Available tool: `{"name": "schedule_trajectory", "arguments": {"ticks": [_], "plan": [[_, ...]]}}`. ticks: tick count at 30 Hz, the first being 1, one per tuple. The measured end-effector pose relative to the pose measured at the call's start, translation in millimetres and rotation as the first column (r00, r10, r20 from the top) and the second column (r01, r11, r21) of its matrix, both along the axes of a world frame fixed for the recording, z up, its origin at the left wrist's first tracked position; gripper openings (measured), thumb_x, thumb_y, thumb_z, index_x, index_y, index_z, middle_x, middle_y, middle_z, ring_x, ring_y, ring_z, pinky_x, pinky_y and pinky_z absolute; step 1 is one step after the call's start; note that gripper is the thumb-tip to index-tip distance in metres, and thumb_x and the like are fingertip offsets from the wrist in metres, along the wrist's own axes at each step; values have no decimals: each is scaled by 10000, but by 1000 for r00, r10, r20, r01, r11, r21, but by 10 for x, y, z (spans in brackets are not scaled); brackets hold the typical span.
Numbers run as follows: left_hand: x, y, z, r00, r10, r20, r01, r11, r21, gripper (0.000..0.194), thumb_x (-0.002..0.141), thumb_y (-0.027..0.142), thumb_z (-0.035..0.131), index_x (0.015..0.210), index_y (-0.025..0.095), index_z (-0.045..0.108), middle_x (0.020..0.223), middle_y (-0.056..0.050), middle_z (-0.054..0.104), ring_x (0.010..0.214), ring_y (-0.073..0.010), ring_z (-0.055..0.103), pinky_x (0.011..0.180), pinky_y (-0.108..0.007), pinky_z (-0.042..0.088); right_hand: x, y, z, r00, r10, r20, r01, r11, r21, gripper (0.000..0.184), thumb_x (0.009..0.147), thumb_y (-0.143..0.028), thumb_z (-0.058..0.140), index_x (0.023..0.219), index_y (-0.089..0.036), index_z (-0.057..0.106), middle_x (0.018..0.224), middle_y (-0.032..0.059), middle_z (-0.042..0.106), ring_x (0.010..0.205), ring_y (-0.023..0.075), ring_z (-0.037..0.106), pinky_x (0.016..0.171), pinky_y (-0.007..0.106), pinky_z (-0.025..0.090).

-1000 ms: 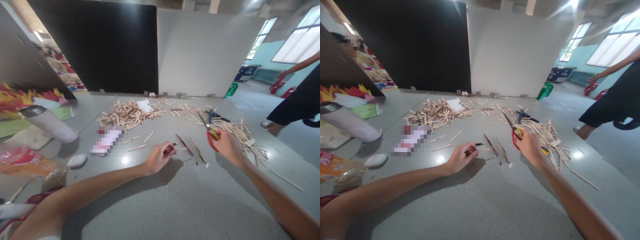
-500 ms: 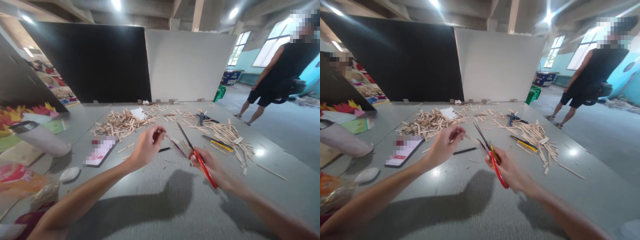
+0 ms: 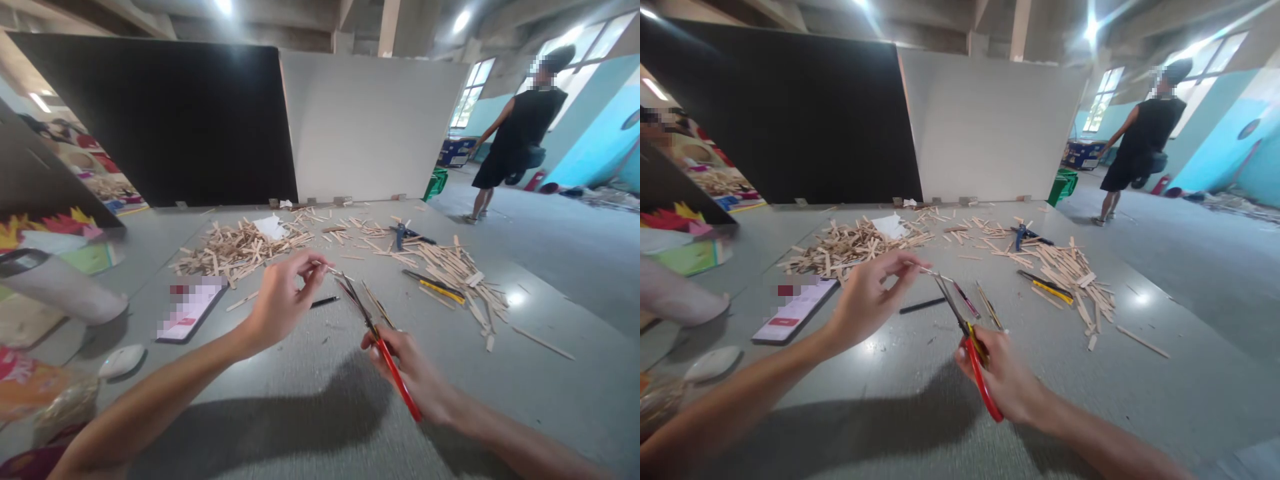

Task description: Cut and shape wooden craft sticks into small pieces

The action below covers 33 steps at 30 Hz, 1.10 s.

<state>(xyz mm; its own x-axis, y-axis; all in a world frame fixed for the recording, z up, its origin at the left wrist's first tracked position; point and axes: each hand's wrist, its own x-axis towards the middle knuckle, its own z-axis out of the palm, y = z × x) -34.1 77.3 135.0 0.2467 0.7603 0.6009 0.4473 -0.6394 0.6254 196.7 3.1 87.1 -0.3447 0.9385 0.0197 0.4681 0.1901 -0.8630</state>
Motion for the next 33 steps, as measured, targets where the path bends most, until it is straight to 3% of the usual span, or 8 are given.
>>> {"name": "schedule_trajectory", "arguments": {"ticks": [4,9,16,20,25,28,33], "plan": [[3,-13,11,997,-14,76,18,999,-45,131,1035,259,585,1021,173,682,953,-86,843,855,-182,803,558,-222,519,39,-26,-87,1000,-2,11,2,1000,-11,706,989,-869,414,858,-203,605,731,20,559,676,181,484,625,302,403],[21,-23,15,979,-58,194,82,990,-116,122,1040,284,606,1087,172,605,815,-48,800,758,-154,772,627,-220,593,48,-55,-145,1000,5,27,-4,1000,-22,665,1004,-815,419,880,-199,634,745,52,604,672,198,525,625,320,428],[5,-35,72,948,-128,291,198,954,-226,57,1069,243,566,1068,186,575,803,-17,734,667,-150,783,548,-207,612,40,-83,-219,999,-17,-41,16,1000,-22,795,952,-942,361,770,-211,614,690,29,552,626,173,481,574,311,394],[-9,-12,71,942,-128,311,229,921,-315,137,1099,351,561,1076,219,528,763,14,674,570,-167,768,394,-198,543,38,-84,-254,990,-4,-144,-13,994,-110,857,917,-996,317,838,-200,624,686,11,529,603,162,482,540,294,418],[-18,7,86,939,-126,319,257,875,-410,203,1108,428,560,1084,240,487,692,25,676,525,-173,744,375,-196,535,8,-90,-158,986,29,-163,-48,992,-113,841,922,-988,338,844,-199,617,703,3,507,610,151,462,562,295,456],[-28,18,127,931,-147,335,309,808,-502,99,1121,315,517,1092,224,489,688,17,692,525,-165,743,383,-184,530,-26,-93,-142,987,43,-154,-54,996,-66,839,928,-982,340,829,-197,620,706,-1,489,617,149,434,571,298,452],[-37,44,194,914,-167,369,394,578,-715,137,1130,185,409,1051,202,519,643,14,693,470,-137,703,355,-154,456,-21,-138,-199,992,67,-110,-75,995,-65,867,945,-968,318,851,-178,663,698,0,487,604,148,432,564,296,449]]}}
